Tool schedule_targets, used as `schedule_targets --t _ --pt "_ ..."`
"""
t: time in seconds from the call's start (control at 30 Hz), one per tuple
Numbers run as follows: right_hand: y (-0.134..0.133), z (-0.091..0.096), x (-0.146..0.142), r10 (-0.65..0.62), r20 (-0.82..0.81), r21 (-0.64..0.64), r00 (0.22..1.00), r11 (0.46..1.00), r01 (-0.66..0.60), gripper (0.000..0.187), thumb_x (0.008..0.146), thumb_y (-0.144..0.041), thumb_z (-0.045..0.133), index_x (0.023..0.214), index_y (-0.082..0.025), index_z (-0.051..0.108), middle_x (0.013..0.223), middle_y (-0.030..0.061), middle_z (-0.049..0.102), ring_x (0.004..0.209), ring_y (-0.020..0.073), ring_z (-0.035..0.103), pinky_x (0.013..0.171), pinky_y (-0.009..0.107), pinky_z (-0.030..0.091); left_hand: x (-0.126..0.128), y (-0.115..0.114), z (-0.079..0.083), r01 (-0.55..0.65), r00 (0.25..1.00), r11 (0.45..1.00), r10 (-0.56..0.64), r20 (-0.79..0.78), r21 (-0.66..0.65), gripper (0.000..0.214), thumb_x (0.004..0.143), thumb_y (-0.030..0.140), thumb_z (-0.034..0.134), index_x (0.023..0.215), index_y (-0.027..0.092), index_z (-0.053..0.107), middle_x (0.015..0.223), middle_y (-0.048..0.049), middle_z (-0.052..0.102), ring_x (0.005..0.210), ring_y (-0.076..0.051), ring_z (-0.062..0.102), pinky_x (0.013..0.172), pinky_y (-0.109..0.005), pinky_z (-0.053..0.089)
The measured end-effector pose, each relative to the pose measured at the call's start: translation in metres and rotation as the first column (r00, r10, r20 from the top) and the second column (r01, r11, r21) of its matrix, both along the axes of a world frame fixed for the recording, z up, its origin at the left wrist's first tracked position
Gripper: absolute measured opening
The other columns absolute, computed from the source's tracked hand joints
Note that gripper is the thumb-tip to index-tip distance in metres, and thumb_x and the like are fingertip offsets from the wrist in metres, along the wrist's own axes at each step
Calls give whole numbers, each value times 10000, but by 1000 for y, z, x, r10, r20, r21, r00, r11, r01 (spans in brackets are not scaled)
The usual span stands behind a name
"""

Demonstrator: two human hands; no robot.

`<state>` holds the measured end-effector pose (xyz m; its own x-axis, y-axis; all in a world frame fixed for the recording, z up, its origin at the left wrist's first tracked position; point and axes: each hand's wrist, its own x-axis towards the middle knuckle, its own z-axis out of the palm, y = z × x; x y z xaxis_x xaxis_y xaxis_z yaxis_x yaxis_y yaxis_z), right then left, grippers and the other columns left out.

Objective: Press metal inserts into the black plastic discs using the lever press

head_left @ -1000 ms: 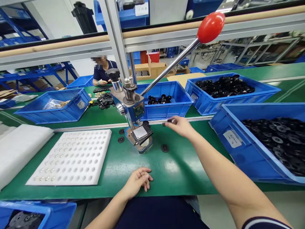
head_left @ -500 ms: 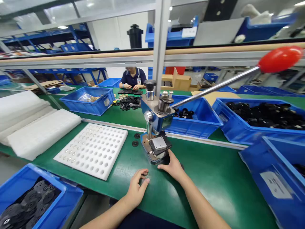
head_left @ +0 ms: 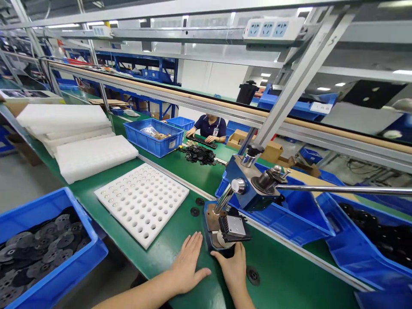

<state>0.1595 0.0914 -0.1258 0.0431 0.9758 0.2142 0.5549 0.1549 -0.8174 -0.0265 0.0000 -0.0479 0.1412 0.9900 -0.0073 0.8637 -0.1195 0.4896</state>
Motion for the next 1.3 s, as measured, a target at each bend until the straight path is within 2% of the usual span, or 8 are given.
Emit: schedule_targets --t 0.33,0.5,0.6,0.73,0.9,1.0,1.17,1.3 --pt "-13 32 -27 -120 158 89 980 990 107 973 665 -879 556 1195 -62 547 1134 298 627 1080 443 581 870 518 478 7 2 13 -8 995 999 12 103 -46 864 883 452 644 1575 140 231 1619 -212 241 1506 -378 223 1217 -638 227" --pt "-18 40 -11 5 168 128 986 991 -27 957 756 -831 478 1345 -78 503 1187 283 631 1149 441 564 905 564 454 9 5 28 2 995 998 4 100 -57 808 862 428 650 1545 139 328 1584 -197 349 1489 -375 286 1225 -615 226" --pt "-24 29 2 4 203 150 979 988 -35 881 774 -804 436 1366 -160 545 1281 256 600 1234 448 518 966 645 399 9 7 31 5 998 997 1 69 -81 808 867 439 635 1540 108 336 1586 -209 341 1493 -380 274 1234 -607 208" --pt "-30 -2 34 -135 272 51 953 991 126 822 748 -789 307 1194 -217 693 1322 238 590 1287 486 480 998 734 324 10 7 26 -2 1000 996 5 31 -91 803 890 466 588 1535 61 331 1588 -222 337 1504 -366 255 1246 -587 191" --pt "-25 -36 112 -121 339 -136 933 975 176 811 742 -727 296 1213 -203 698 1333 214 593 1350 449 454 1048 667 366 7 10 6 10 1000 1000 -10 -21 -19 769 891 425 589 1530 80 338 1589 -211 348 1510 -348 246 1246 -564 206" --pt "-22 -41 145 -106 353 -127 930 979 160 760 801 -651 346 1338 -183 612 1413 205 528 1404 432 395 1068 657 357 1 11 -8 13 998 998 -9 -63 58 744 883 391 603 1532 141 340 1576 -188 388 1498 -343 284 1233 -575 228" --pt "-29 -34 134 -81 265 6 961 997 82 670 903 -464 392 1493 -148 418 1522 182 413 1394 373 428 1111 580 362 -21 3 -19 36 980 988 -5 -198 149 663 928 401 526 1528 184 346 1551 -160 440 1464 -346 357 1190 -584 302" --pt "-33 -27 106 -90 253 5 963 996 92 629 955 -388 355 1485 -51 383 1564 218 339 1407 346 403 1122 520 377 -47 -2 -12 94 942 977 -26 -334 189 635 955 395 482 1531 173 332 1548 -170 440 1443 -345 394 1160 -563 358"
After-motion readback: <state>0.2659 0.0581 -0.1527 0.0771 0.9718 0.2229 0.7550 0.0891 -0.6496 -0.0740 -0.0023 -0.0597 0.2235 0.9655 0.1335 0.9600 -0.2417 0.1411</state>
